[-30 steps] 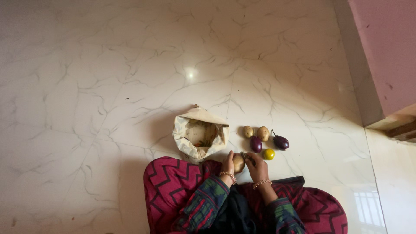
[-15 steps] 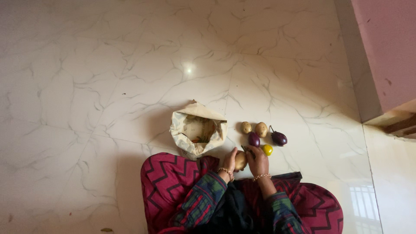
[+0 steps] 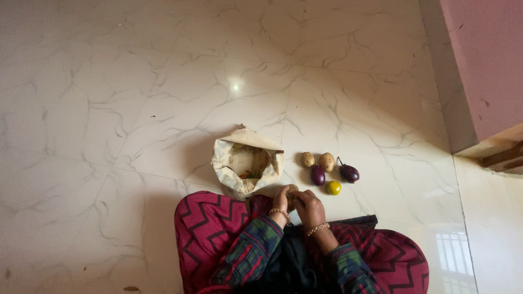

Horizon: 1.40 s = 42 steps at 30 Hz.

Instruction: The person sits on the floor and sorts vegetables from a cloth bag onto the tiled floor. They handle potatoes, eggplants, and tomatoes, placing them in a pile next to the bag. The person also picks up and inspects green chilies from the bag.

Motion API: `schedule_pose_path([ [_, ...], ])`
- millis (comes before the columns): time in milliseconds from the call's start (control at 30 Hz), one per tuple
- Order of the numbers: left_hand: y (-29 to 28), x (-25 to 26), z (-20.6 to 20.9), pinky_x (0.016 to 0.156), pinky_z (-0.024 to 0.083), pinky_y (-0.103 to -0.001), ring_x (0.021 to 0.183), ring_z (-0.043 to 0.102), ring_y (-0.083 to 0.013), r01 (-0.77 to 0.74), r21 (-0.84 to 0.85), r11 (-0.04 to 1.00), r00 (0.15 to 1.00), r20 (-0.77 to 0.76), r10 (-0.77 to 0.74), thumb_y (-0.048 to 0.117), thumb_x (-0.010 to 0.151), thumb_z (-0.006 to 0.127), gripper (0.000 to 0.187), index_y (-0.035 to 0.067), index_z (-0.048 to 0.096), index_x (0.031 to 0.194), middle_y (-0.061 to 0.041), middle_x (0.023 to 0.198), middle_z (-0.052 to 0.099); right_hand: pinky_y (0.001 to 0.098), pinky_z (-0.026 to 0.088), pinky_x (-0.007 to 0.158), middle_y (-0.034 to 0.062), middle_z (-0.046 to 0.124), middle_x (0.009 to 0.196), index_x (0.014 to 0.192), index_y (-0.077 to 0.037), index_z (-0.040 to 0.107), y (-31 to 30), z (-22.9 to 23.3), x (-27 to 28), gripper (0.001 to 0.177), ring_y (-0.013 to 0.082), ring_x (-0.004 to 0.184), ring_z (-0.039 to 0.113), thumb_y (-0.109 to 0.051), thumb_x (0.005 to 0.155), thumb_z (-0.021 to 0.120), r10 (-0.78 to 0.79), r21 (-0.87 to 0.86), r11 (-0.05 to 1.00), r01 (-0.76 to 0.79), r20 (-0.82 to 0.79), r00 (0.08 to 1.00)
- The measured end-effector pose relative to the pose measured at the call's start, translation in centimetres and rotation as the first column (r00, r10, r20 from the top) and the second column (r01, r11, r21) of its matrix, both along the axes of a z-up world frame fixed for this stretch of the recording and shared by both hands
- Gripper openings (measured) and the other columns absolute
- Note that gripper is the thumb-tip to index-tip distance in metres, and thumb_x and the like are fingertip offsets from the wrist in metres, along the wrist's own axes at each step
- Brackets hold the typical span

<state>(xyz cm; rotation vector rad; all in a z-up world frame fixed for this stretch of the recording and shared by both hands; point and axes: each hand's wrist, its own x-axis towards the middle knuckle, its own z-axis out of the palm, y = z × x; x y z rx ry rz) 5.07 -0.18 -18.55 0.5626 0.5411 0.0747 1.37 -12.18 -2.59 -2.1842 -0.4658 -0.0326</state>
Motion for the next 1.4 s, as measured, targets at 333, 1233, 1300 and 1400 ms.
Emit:
schedule_pose_path([
  [333, -0.5, -1.8, 5.0, 0.039, 0.042, -0.029, 0.052, 0.064, -0.0178, 0.040, 0.181, 0.983, 0.969, -0.245, 0.006, 0.040, 0.089, 0.066, 0.034, 0.015, 0.066, 0.112, 0.000, 0.075, 0.069, 0.0368, 0.059, 0.077, 0.0155, 0.076, 0.100, 0.112, -0.007, 0.075, -1.6, -3.9, 2.6, 0.027, 0.0279, 0.085, 0.076, -0.011, 0.085, 0.074, -0.126, 0.114, 0.985, 0.128, -0.022, 0.992],
  [1233, -0.7, -2.1, 2.6, 0.034, 0.033, -0.028, 0.039, 0.048, -0.0161, 0.374, -0.046, 0.926, 0.886, -0.277, -0.372, 0.075, 0.090, 0.046, 0.062, 0.015, 0.058, 0.077, -0.002, 0.055, 0.053, 0.0388, 0.056, 0.076, 0.0165, 0.073, 0.096, 0.114, -0.007, 0.076, -1.0, -2.1, 1.3, 0.029, 0.0306, 0.086, 0.071, -0.009, 0.085, 0.073, -0.099, 0.103, 0.991, 0.090, 0.085, 0.991],
  [1300, -0.9, -2.0, 2.6, 0.036, 0.034, -0.028, 0.041, 0.049, -0.0163, 0.468, -0.034, 0.883, 0.842, -0.286, -0.457, 0.073, 0.092, 0.041, 0.065, 0.012, 0.059, 0.078, -0.002, 0.057, 0.054, 0.0373, 0.057, 0.078, 0.0149, 0.074, 0.099, 0.114, -0.007, 0.075, -2.0, -2.8, 2.9, 0.028, 0.0284, 0.088, 0.074, -0.011, 0.086, 0.073, -0.181, 0.139, 0.973, 0.183, -0.028, 0.983],
  [1400, -0.5, -2.1, 2.7, 0.029, 0.026, -0.026, 0.035, 0.043, -0.0131, 0.567, -0.021, 0.823, 0.813, -0.145, -0.564, 0.072, 0.092, 0.035, 0.064, 0.015, 0.058, 0.074, 0.000, 0.051, 0.050, 0.0367, 0.057, 0.080, 0.0153, 0.075, 0.102, 0.115, -0.007, 0.073, -3.0, -3.7, 4.0, 0.027, 0.0282, 0.091, 0.075, -0.013, 0.089, 0.072, -0.261, 0.142, 0.949, 0.280, -0.138, 0.955],
])
